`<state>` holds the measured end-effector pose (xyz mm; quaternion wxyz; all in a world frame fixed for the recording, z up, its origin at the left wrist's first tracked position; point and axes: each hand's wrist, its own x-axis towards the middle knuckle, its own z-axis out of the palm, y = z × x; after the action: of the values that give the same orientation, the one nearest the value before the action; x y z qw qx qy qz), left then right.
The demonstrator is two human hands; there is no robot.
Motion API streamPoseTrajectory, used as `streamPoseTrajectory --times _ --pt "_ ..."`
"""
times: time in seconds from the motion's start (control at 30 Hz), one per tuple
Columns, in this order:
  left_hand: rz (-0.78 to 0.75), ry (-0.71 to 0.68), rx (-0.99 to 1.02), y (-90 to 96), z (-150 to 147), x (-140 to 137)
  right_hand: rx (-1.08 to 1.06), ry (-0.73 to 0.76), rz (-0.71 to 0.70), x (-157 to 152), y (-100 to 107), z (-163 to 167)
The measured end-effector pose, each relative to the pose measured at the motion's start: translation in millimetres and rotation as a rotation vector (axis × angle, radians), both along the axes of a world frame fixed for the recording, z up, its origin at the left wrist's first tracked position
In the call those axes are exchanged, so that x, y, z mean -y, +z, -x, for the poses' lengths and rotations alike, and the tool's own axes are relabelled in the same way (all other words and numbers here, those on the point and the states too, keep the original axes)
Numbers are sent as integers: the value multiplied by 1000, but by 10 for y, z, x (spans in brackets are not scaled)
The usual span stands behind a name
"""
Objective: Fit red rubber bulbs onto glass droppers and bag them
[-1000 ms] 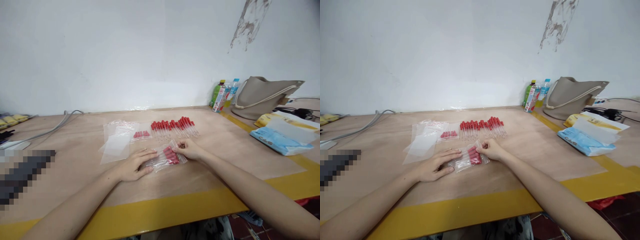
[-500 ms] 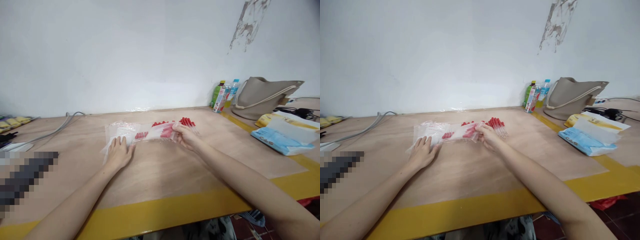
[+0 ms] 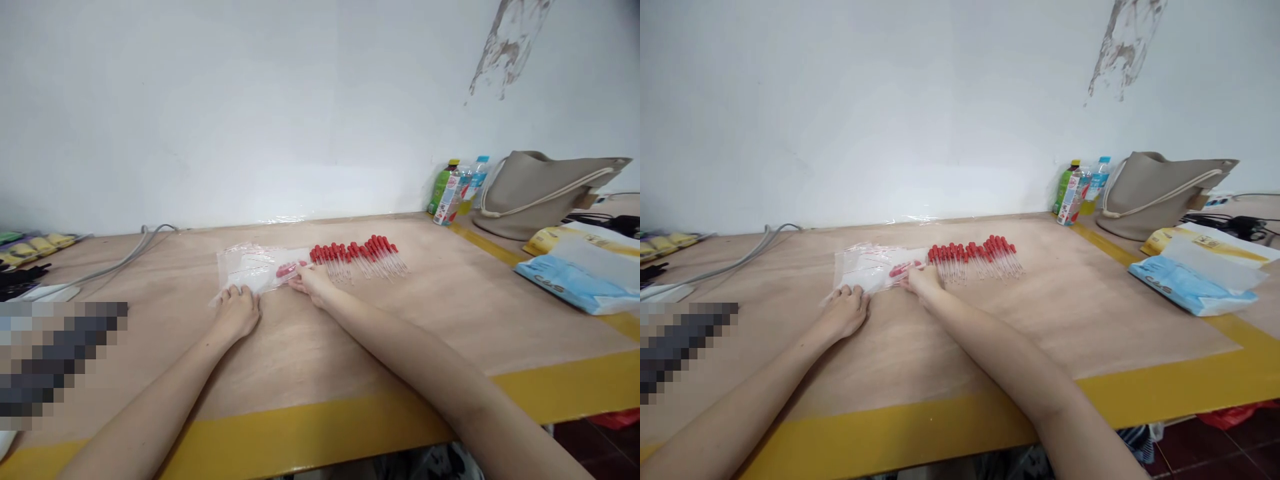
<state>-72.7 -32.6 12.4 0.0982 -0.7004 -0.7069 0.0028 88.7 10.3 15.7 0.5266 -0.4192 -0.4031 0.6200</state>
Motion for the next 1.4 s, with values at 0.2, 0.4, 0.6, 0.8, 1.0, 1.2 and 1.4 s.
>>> streamPoseTrajectory --times 0.2,0.4,0.6,0.8,1.0,1.2,1.4 --pt "3 22 6 122 54 34 630 234 40 191 153 -689" --pt "-226 -190 83 356 -26 189 1330 -430 -334 63 176 -1473" --pt "11 -905 314 411 -275 440 1548 -483 -172 -46 109 -1595" --pt "133 -1001 379 159 -407 458 1548 -424 -177 -136 74 -1507" --pt "194 -1006 384 121 -429 438 1489 -403 -42 -243 121 -1426" --pt "231 -998 406 142 -433 457 1416 -351 -141 -115 207 -1491" --pt "219 -985 404 121 -464 447 815 -280 -362 310 34 -1655"
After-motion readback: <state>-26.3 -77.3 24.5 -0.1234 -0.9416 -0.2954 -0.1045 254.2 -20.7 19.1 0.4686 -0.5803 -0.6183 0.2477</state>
